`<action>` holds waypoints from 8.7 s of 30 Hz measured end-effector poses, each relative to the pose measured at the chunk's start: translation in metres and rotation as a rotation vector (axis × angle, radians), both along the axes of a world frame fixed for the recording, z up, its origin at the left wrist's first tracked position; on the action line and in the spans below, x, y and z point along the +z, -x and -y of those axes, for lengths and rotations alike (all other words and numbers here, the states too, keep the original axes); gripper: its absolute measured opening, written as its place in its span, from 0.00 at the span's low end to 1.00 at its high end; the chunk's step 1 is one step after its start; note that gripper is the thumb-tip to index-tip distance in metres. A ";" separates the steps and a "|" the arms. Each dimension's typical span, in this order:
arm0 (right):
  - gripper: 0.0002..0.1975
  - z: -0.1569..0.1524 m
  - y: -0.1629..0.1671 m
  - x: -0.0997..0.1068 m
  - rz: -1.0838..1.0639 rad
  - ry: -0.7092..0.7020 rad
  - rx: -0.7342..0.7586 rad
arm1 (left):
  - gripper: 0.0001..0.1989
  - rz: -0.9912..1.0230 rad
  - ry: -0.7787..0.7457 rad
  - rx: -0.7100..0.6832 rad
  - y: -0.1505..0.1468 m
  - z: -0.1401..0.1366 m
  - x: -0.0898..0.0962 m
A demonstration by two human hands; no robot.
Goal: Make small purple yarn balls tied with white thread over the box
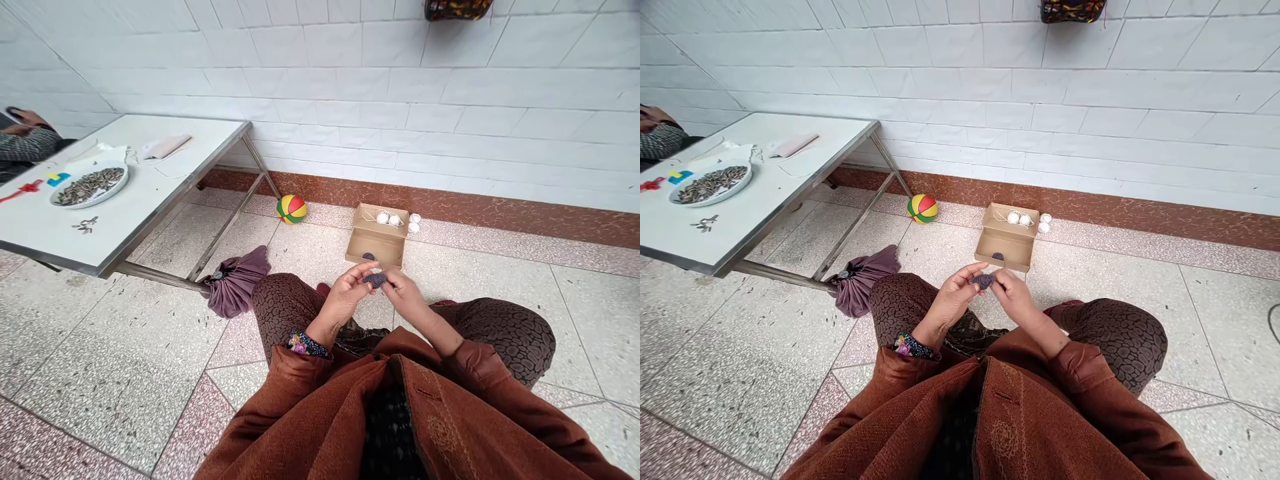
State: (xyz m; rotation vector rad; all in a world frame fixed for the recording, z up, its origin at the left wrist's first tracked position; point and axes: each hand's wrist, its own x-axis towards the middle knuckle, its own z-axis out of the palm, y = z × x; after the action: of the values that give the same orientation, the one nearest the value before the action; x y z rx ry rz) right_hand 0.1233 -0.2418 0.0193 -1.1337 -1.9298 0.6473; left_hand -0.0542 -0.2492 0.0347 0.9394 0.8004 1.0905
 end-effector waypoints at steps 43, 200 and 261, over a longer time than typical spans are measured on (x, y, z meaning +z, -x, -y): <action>0.15 0.013 -0.009 -0.002 -0.097 0.105 -0.163 | 0.21 -0.151 0.054 0.114 -0.020 0.008 -0.009; 0.09 -0.192 -0.064 0.008 -0.045 -0.127 -0.022 | 0.29 -0.089 -0.111 -0.198 -0.046 -0.189 -0.010; 0.08 -0.190 -0.052 -0.003 -0.051 -0.145 0.003 | 0.25 -0.084 0.043 -0.163 -0.038 -0.182 -0.020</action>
State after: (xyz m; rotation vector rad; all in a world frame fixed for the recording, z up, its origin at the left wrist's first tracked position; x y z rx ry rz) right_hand 0.1754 -0.0520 0.0165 -1.0147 -1.9029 0.5242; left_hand -0.0166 -0.0668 0.0148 1.0014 0.7985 0.8942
